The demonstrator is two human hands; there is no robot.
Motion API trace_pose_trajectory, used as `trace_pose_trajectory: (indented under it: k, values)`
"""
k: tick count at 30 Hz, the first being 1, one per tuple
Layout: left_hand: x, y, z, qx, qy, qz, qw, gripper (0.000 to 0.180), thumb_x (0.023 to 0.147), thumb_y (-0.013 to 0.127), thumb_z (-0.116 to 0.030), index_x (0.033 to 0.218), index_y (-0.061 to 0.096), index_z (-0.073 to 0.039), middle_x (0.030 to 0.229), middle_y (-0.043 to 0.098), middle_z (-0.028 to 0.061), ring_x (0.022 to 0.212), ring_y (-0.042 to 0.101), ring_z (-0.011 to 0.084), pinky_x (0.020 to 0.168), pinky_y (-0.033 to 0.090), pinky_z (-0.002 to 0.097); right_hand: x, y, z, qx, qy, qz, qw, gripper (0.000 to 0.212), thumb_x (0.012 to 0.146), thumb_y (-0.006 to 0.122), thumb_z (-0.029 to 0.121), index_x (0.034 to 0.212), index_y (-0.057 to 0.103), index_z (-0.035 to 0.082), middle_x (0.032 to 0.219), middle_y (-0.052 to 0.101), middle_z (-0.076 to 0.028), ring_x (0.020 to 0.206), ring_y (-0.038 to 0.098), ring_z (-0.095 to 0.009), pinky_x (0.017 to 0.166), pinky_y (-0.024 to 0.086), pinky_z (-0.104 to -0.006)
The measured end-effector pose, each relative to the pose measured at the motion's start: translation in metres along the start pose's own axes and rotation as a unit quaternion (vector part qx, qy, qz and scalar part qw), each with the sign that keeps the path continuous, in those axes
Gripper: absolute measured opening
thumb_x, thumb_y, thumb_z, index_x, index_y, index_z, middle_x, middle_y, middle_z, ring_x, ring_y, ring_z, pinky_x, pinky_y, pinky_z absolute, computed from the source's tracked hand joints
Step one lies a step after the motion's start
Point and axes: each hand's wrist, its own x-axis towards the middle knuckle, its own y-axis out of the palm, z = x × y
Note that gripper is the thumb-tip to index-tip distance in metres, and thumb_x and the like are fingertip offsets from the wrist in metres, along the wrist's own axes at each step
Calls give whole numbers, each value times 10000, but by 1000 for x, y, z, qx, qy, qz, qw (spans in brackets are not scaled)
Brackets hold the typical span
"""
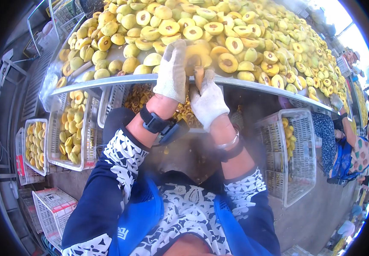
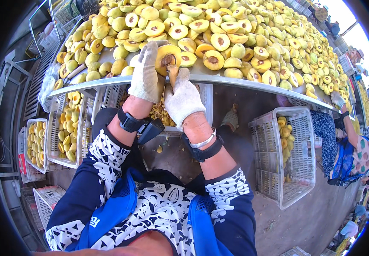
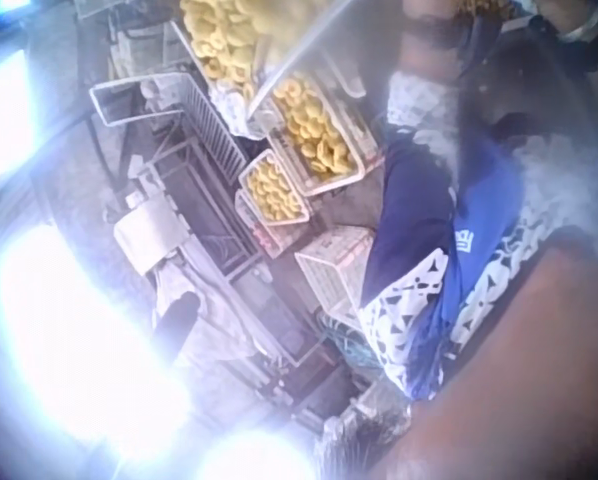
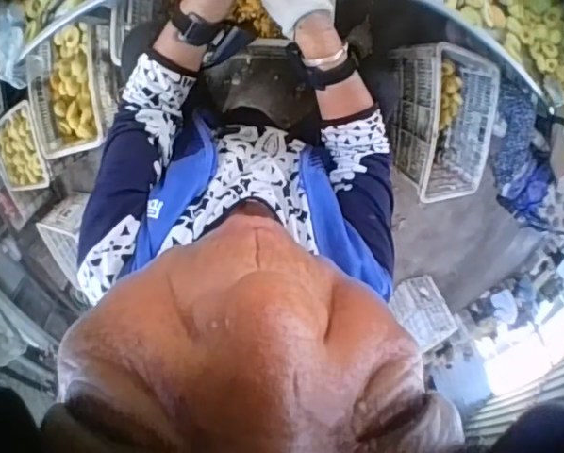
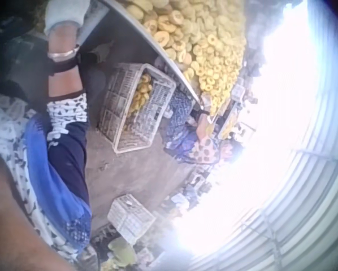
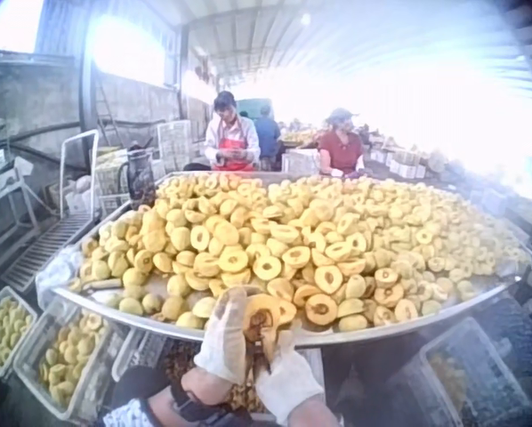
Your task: The person pits peaches by picking up a half-peach from a pile, using a small curved pitting tool to remove the pit into a center bin, and placing the pitted peach into a side crate.
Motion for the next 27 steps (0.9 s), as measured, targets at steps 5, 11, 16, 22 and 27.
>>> trace_pose_trajectory:
  k: [5, 11, 16, 22, 27]
  values:
    - [-5, 0, 3, 39, 9, -33, 999, 372, 957, 523, -386, 1100, 564, -45, 1035, 586, 88, 952, 568, 157, 832, 491, 303, -1, -1, 8, 85, 96, 43, 991, 388, 822, 528, 143, 1124, 378, -50, 937, 577, -349, 912, 567, -485, 773, 463, -508]
    - [-10, -1, 6, 114, 17, -59, 992, 357, 959, 521, -389, 1087, 571, -60, 1046, 588, 76, 940, 558, 138, 809, 490, 289, -3, 8, -3, 161, 89, 69, 980, 387, 815, 523, 123, 1131, 381, -49, 983, 575, -341, 985, 554, -478, 800, 463, -471]
    - [-11, 0, 2, 90, 56, -60, 993, 187, 947, 546, -239, 997, 555, -59, 896, 594, 33, 751, 555, 94, 642, 483, 239, -4, 0, -1, 248, 98, 132, 955, 372, 809, 537, 116, 1120, 411, -44, 941, 599, -279, 926, 591, -419, 773, 478, -414]
    - [-8, -15, 5, 95, 97, -35, 990, 289, 948, 549, -292, 893, 619, -17, 829, 649, 75, 717, 601, 129, 655, 500, 260, -11, -7, 9, 378, 189, 228, 877, 372, 863, 518, 118, 1215, 401, 101, 707, 525, -39, 473, 466, -102, 407, 378, -240]
    - [-9, -17, 1, 136, 94, 6, 986, 411, 950, 532, -385, 865, 636, 4, 819, 669, 123, 730, 639, 182, 657, 522, 292, -14, -11, 12, 334, 172, 238, 895, 367, 842, 536, 125, 1190, 422, 114, 671, 517, -34, 476, 461, -88, 393, 351, -229]
